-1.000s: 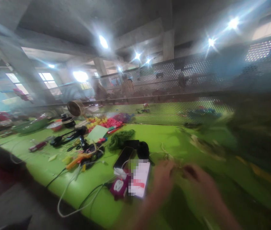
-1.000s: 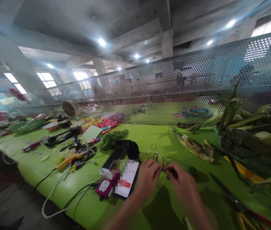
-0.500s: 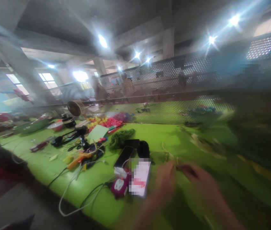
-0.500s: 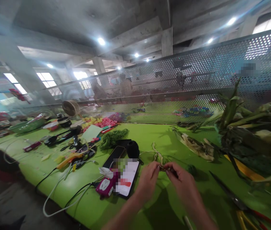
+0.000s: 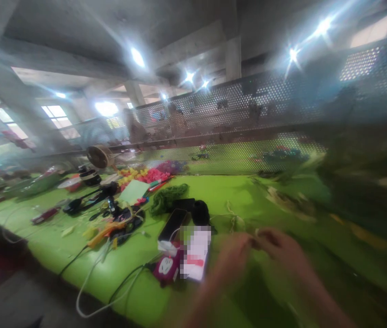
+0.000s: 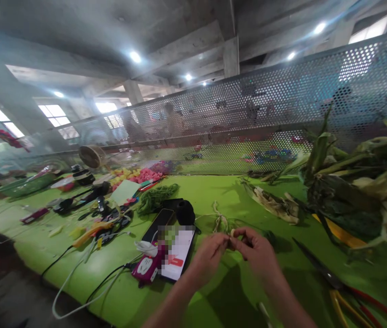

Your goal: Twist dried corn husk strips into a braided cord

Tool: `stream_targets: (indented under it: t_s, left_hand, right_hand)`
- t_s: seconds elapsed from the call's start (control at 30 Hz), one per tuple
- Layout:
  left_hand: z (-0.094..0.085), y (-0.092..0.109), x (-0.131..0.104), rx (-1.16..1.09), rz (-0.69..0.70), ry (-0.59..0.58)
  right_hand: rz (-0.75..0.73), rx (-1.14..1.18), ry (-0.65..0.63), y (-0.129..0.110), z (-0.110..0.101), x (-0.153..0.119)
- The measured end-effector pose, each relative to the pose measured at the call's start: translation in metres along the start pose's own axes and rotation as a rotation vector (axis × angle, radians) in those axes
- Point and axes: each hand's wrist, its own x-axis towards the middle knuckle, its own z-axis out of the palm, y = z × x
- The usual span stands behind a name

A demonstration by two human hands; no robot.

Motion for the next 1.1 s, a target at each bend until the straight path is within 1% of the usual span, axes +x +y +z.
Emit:
stream_targets:
  t_s: [0.07, 0.17, 0.27, 0.37, 0.5, 0.6, 0.7, 0.8, 0.97, 1.1]
  left_hand:
    - [-0.001, 0.005, 0.000, -0.004, 0.007, -0.034]
    - [-0.002, 0.012, 0.000, -0.014, 0.004, -0.053]
    - [-0.002, 0.014, -0.002, -0.037, 0.005, -0.080]
    - [0.000, 0.014, -0.003, -0.077, -0.008, -0.097]
    - [0.002, 0.015, -0.001, -0.179, -0.075, -0.014]
    - [0.002, 0.017, 0.002, -0.252, -0.111, 0.067]
    - [0.002, 0.017, 0.003, -0.257, -0.137, 0.118]
    - [0.003, 0.013, 0.003, -0.263, -0.161, 0.143]
    - [0.006, 0.005, 0.003, -0.378, -0.168, 0.176]
    - [0.002, 0.003, 0.004, -0.392, -0.167, 0.172]
  right_hand:
    - [0.016, 0.016, 0.039, -0.003, 0.001, -0.001]
    - [0.024, 0.019, 0.091, -0.007, 0.002, -0.003]
    - [0.009, 0.056, 0.152, -0.008, 0.002, -0.004]
    - [-0.003, 0.078, 0.155, -0.008, 0.001, -0.003]
    - [-0.006, 0.052, 0.079, -0.003, -0.001, 0.000]
    - [-0.049, -0.032, 0.048, 0.004, -0.001, 0.001]
    - [-0.108, -0.127, -0.003, 0.011, 0.000, 0.001]
    - [-0.136, -0.143, -0.041, 0.011, 0.000, 0.000]
    - [-0.114, -0.136, -0.001, 0.002, -0.001, -0.003]
    - [-0.108, -0.080, 0.032, -0.006, -0.004, -0.006]
